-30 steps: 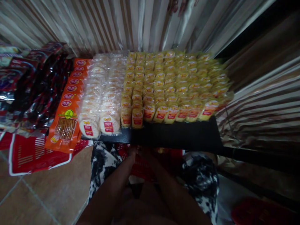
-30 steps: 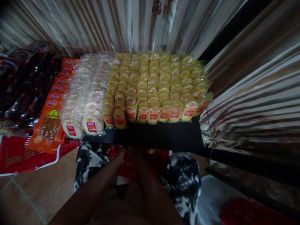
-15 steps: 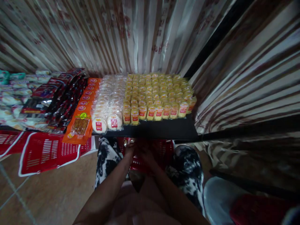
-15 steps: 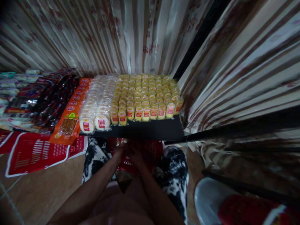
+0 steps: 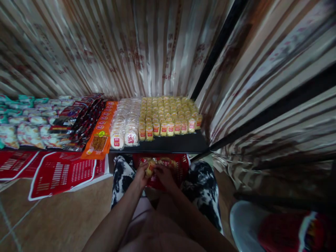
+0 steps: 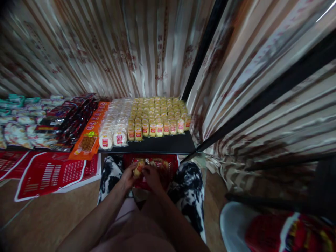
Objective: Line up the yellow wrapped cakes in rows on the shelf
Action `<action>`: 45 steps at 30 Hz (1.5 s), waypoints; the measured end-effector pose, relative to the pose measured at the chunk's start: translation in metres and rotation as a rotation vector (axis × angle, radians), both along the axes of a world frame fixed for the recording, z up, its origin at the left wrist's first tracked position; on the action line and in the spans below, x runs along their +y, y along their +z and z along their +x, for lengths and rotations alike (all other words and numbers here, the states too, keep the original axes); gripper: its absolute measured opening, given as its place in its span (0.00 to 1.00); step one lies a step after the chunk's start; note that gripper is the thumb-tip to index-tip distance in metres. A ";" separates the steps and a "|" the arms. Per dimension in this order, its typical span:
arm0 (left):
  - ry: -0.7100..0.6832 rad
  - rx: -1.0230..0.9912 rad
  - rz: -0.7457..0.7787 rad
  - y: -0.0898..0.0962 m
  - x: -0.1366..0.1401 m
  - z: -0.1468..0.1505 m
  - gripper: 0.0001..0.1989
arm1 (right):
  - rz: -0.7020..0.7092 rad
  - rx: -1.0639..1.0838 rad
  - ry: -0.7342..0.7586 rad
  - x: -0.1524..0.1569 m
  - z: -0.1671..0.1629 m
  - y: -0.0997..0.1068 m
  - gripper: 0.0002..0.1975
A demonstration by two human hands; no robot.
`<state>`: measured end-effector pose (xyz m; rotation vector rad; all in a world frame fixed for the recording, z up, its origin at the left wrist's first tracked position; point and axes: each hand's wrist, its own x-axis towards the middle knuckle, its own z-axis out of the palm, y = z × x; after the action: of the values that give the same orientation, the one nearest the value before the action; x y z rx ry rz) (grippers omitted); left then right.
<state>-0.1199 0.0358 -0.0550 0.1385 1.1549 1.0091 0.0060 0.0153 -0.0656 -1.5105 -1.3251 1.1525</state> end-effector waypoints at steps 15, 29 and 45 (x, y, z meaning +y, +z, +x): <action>0.013 -0.164 0.194 0.038 -0.012 0.014 0.19 | -0.059 0.300 -0.093 0.000 0.000 0.033 0.13; -0.026 0.550 0.568 0.073 0.020 0.035 0.10 | 0.144 0.013 -0.143 0.054 0.022 0.079 0.16; -0.009 0.784 0.737 0.086 0.058 0.038 0.21 | 0.340 -0.339 -0.243 0.119 0.009 0.085 0.18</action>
<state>-0.0815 0.0940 0.0311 1.2089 1.4059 1.3864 0.0150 0.1339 0.0198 -1.5986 -1.4251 0.5017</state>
